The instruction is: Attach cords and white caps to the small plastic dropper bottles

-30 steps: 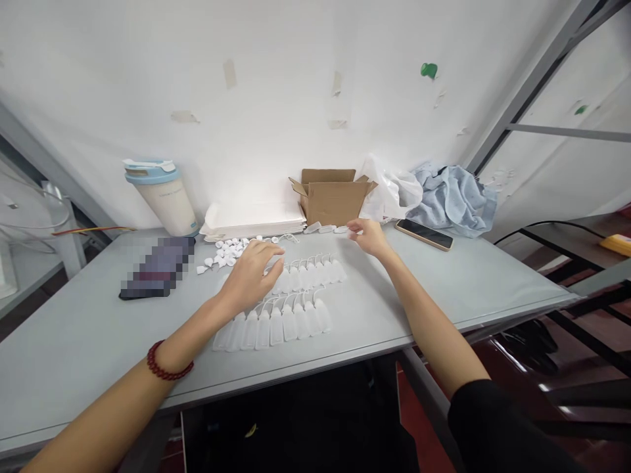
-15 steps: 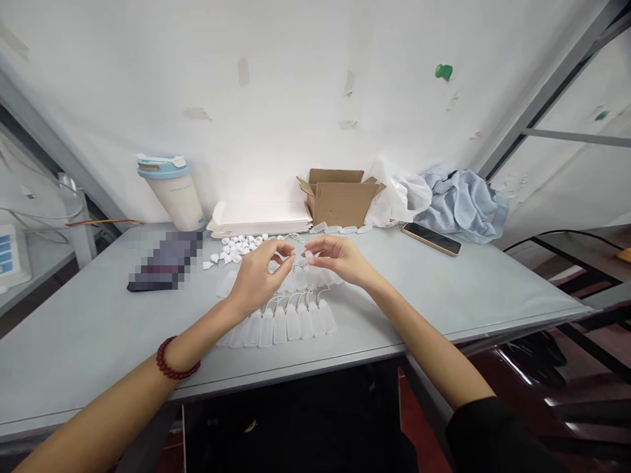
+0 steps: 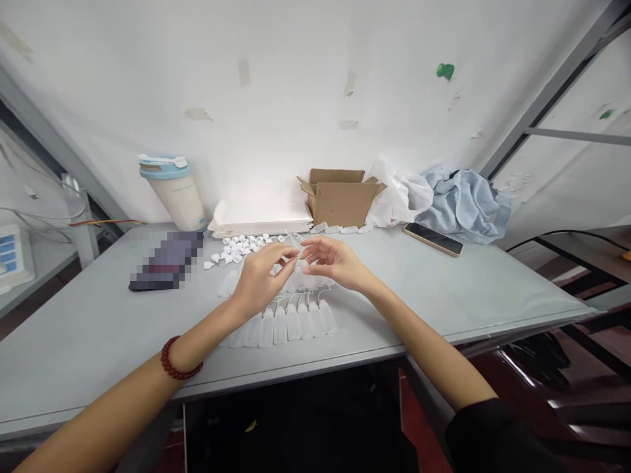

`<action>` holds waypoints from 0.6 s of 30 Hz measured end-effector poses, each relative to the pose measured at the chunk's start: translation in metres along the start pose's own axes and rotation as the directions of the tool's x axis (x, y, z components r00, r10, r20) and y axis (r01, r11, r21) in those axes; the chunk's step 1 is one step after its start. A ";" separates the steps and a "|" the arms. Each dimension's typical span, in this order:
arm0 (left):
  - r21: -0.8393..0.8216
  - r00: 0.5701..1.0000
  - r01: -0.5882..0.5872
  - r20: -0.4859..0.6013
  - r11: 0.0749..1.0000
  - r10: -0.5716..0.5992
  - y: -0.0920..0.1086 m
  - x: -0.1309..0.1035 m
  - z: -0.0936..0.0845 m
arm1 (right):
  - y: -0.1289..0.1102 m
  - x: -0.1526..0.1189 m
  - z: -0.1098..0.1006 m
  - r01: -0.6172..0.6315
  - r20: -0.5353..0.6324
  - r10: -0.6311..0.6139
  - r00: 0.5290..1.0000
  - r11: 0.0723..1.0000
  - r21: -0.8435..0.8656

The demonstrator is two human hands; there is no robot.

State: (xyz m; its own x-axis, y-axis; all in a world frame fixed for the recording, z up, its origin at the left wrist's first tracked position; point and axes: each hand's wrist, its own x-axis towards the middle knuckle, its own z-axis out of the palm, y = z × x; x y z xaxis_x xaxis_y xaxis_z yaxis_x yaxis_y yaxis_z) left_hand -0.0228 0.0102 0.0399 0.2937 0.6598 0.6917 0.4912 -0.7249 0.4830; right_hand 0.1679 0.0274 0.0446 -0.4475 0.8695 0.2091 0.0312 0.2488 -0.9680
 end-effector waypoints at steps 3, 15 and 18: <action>0.001 0.999 -0.034 0.031 0.999 0.034 0.001 -0.001 0.001 | 0.000 0.000 0.001 -0.003 0.005 0.003 1.000 1.000 -0.012; 0.001 0.981 -0.173 0.095 0.985 0.172 -0.003 -0.003 0.001 | 0.005 0.001 0.000 0.009 -0.002 -0.009 1.000 0.999 0.032; 0.037 0.969 -0.223 0.120 0.974 0.218 -0.002 -0.003 0.000 | 0.004 0.002 -0.001 -0.011 -0.018 0.012 1.000 0.995 0.096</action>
State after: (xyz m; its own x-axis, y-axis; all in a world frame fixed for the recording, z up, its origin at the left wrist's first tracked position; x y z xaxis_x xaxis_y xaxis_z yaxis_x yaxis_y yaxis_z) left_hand -0.0251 0.0101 0.0368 0.4894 0.5051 0.7109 0.4432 -0.8461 0.2961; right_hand 0.1675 0.0308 0.0409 -0.4310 0.8800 0.1995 -0.0502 0.1974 -0.9790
